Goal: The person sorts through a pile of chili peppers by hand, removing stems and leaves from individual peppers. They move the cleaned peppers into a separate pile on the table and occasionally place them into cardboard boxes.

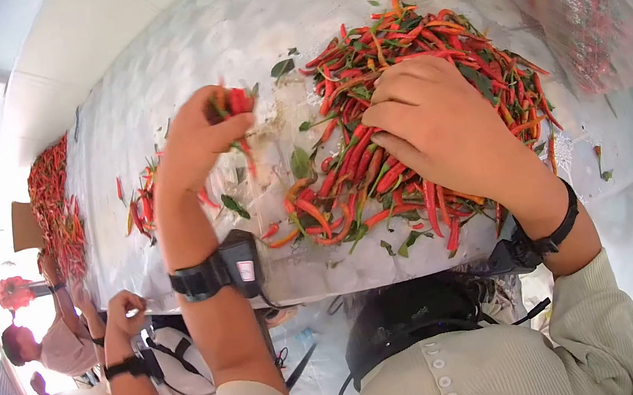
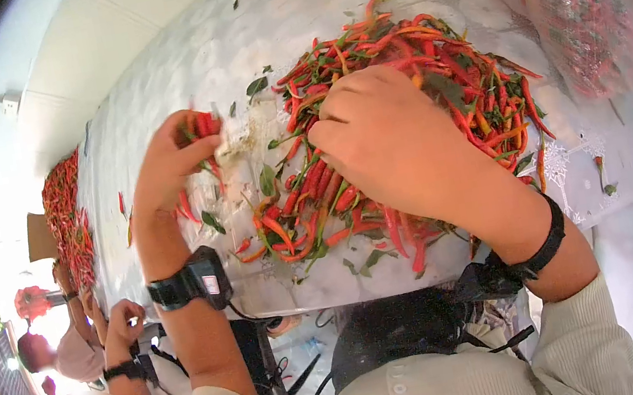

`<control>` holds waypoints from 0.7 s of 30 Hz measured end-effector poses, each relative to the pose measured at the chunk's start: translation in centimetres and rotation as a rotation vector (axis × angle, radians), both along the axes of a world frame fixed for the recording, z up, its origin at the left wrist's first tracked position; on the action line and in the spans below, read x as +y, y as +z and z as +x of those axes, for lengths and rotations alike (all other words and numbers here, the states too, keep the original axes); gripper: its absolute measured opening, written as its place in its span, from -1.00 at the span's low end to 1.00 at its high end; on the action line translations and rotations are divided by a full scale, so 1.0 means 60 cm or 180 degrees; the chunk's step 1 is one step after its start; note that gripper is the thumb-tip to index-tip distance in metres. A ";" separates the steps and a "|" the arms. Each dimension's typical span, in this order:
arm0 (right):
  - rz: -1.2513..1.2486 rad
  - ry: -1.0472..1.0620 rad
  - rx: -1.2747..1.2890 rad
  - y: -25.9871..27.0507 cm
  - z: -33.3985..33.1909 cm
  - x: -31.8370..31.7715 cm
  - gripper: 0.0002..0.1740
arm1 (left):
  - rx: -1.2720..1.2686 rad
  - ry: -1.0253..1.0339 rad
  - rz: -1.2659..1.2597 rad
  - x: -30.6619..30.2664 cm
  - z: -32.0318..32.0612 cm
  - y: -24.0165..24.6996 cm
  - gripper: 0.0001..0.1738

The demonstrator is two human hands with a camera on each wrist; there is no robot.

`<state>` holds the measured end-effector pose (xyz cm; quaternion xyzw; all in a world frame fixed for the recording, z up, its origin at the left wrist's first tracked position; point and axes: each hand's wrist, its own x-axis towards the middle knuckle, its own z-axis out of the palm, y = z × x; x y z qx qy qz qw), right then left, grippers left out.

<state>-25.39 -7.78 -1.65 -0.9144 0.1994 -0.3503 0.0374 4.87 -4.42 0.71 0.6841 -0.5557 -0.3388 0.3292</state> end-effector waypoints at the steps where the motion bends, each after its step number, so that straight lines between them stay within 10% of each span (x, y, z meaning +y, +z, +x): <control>1: 0.0122 0.0004 0.0086 0.001 -0.002 0.000 -0.88 | -0.0107 0.0216 -0.0050 0.013 0.015 0.010 -0.66; 4: 0.0298 -0.0100 0.0205 0.005 -0.009 0.001 -0.74 | -0.1329 0.0965 -0.0189 0.048 0.092 0.027 -0.57; 7: -0.0083 -0.0293 -0.0072 0.008 -0.008 -0.005 -0.77 | -0.4814 0.1719 -0.1485 0.090 0.113 0.015 -0.52; 14: 0.0409 -0.0227 -0.0107 0.008 -0.015 -0.009 -0.71 | -0.0712 -0.0156 0.0430 0.179 -0.067 0.003 -0.22; 21: 0.0880 0.0001 -0.0095 0.029 -0.041 -0.027 -0.64 | -0.1475 -0.0805 -0.0276 0.145 -0.168 -0.031 -0.23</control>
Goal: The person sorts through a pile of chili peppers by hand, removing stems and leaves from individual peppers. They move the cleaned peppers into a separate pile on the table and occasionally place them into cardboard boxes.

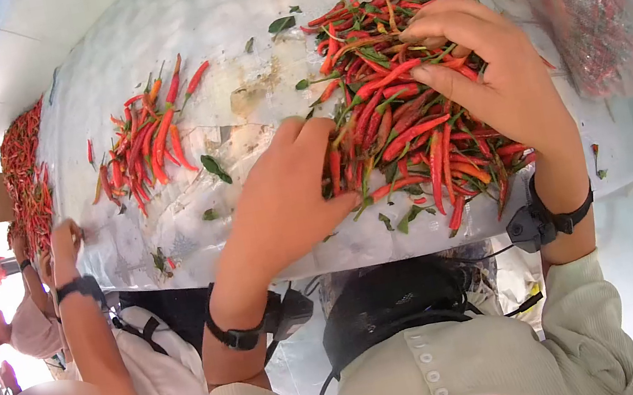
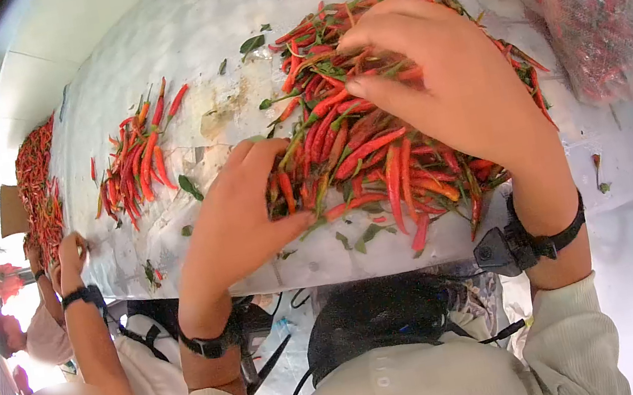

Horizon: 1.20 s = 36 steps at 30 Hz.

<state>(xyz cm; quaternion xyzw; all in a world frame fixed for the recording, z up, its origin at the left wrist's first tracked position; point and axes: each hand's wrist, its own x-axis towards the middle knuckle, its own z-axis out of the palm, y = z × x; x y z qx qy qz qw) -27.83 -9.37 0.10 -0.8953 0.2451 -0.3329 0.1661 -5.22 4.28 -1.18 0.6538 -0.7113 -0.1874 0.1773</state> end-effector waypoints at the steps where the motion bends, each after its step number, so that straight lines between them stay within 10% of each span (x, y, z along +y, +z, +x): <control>1: -0.0009 -0.0011 0.0014 -0.003 0.000 -0.003 -0.65 | 0.0022 -0.0005 -0.0021 -0.013 -0.005 -0.009 -0.25; 14: -0.0464 -0.0044 0.0087 -0.033 0.023 0.000 -0.78 | 0.2882 -0.0212 0.0600 -0.102 0.075 0.011 -0.58; 27: 0.0140 0.0594 0.0737 -0.010 0.060 0.053 -0.63 | 0.3168 0.0538 0.0067 -0.088 0.094 -0.001 -0.66; 36: -0.0249 -0.0232 0.0439 -0.020 0.051 0.037 -0.86 | 0.3298 0.0521 -0.0134 -0.096 0.088 -0.012 -0.70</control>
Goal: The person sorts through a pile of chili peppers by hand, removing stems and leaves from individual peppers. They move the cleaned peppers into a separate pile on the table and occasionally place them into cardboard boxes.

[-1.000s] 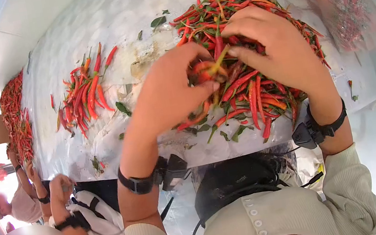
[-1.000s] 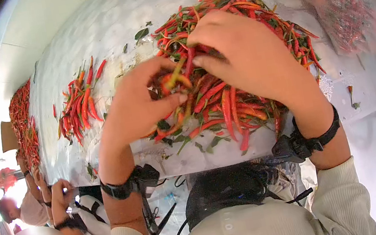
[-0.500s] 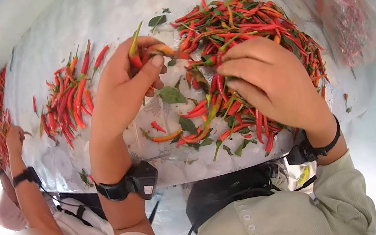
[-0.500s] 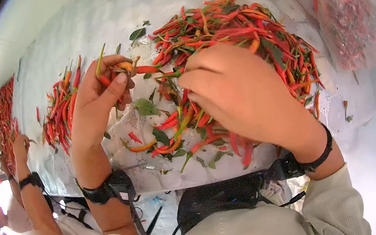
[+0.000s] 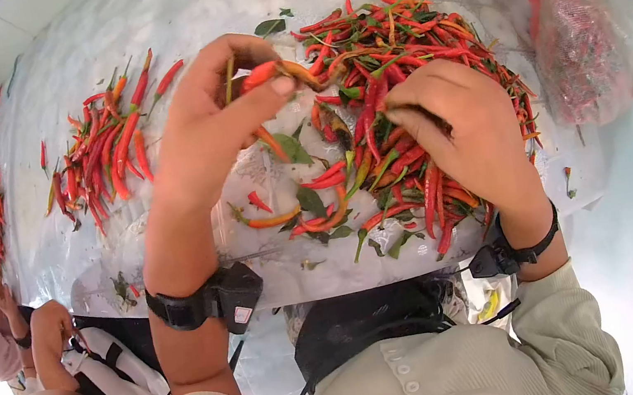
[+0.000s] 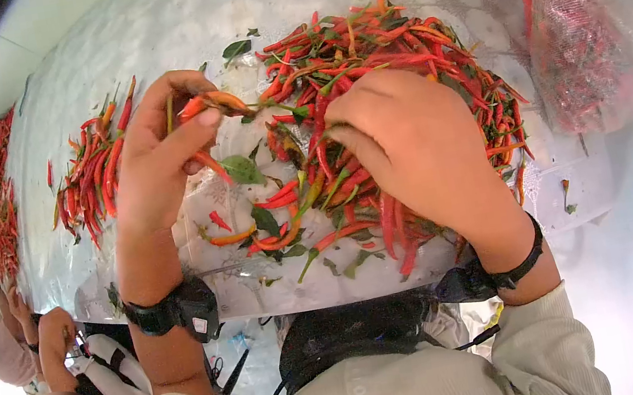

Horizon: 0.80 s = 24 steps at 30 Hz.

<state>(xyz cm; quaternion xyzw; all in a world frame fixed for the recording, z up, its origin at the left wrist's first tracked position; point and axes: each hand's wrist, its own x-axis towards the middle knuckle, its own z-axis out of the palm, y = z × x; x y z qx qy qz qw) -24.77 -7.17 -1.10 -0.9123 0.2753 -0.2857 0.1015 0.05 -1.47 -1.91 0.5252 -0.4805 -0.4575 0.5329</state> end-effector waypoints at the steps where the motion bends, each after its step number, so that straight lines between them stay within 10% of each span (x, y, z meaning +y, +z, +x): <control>1: -0.0045 -0.0080 -0.0083 -0.001 -0.002 -0.002 -0.87 | 0.0151 0.0087 -0.0022 0.000 0.000 -0.002 -0.69; 9: 0.1484 0.0039 -0.1559 -0.005 -0.005 -0.016 -0.75 | 0.0795 -0.0134 0.0407 -0.003 0.009 0.007 -0.64; 16: 0.0037 0.0194 0.0409 -0.014 0.011 -0.012 -0.25 | -0.1641 -0.0418 -0.0112 0.006 -0.032 -0.019 -0.39; 24: 0.0280 0.0025 0.0903 0.001 0.040 -0.008 -0.51 | -0.2548 -0.0728 -0.0351 0.006 -0.038 -0.027 -0.45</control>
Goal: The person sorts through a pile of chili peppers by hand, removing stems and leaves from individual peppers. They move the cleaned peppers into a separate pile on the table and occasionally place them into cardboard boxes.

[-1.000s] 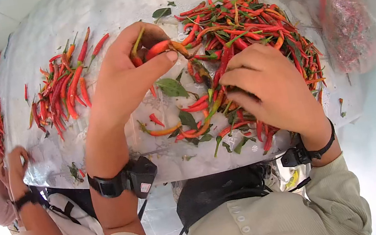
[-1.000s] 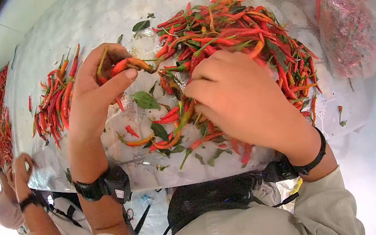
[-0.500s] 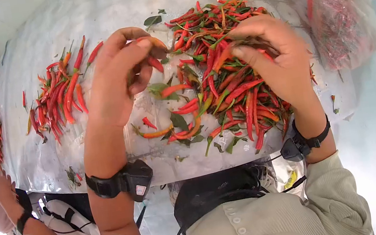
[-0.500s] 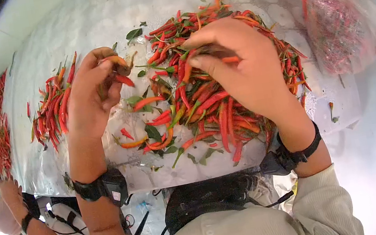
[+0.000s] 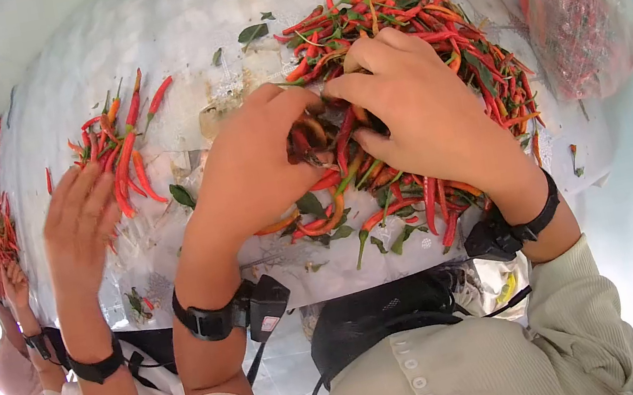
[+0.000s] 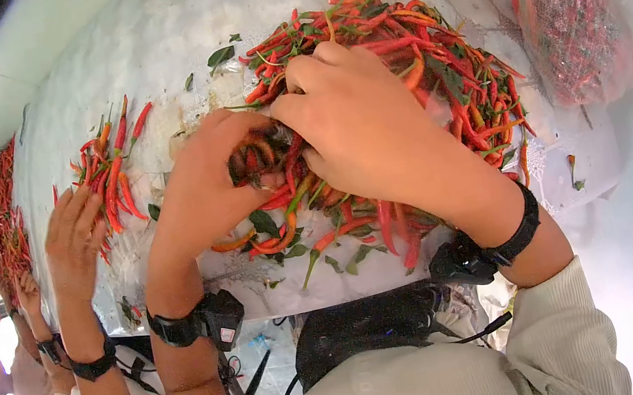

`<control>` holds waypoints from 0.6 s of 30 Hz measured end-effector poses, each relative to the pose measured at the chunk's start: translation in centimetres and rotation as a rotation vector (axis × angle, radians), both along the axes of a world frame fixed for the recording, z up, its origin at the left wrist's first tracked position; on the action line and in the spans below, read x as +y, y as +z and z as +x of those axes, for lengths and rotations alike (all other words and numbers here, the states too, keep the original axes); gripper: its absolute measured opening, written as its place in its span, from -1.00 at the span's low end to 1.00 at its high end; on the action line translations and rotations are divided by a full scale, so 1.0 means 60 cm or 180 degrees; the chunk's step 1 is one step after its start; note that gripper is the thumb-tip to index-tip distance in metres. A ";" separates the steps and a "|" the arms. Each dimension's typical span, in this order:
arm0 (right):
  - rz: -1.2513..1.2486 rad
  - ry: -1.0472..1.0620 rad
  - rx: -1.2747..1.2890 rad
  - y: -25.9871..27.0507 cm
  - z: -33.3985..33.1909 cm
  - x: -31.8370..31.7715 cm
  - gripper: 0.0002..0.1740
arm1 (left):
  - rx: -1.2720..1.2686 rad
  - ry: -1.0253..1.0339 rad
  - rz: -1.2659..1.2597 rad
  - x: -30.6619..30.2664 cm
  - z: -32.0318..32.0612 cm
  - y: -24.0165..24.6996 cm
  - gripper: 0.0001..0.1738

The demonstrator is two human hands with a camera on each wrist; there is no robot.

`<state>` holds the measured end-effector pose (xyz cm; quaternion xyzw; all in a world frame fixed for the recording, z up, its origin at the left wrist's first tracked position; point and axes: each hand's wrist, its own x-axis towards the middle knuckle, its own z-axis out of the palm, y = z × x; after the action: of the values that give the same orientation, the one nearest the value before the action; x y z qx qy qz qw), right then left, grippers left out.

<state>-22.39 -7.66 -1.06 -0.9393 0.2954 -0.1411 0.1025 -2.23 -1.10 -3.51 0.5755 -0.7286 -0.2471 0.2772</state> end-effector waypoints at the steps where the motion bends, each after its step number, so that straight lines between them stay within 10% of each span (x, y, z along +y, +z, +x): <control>1: -0.0027 0.0018 -0.0027 -0.002 -0.001 0.001 -0.56 | -0.0046 -0.0060 0.0027 -0.001 0.001 0.002 -0.47; 18: -0.0376 -0.0639 -0.2186 0.003 -0.032 -0.015 -0.70 | 0.1212 0.0587 -0.0358 -0.008 0.015 -0.001 -0.81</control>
<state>-24.29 -8.55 -0.86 -0.8078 0.3260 -0.4745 0.1269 -1.30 -1.56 -3.59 0.5662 -0.6201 -0.2838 0.4629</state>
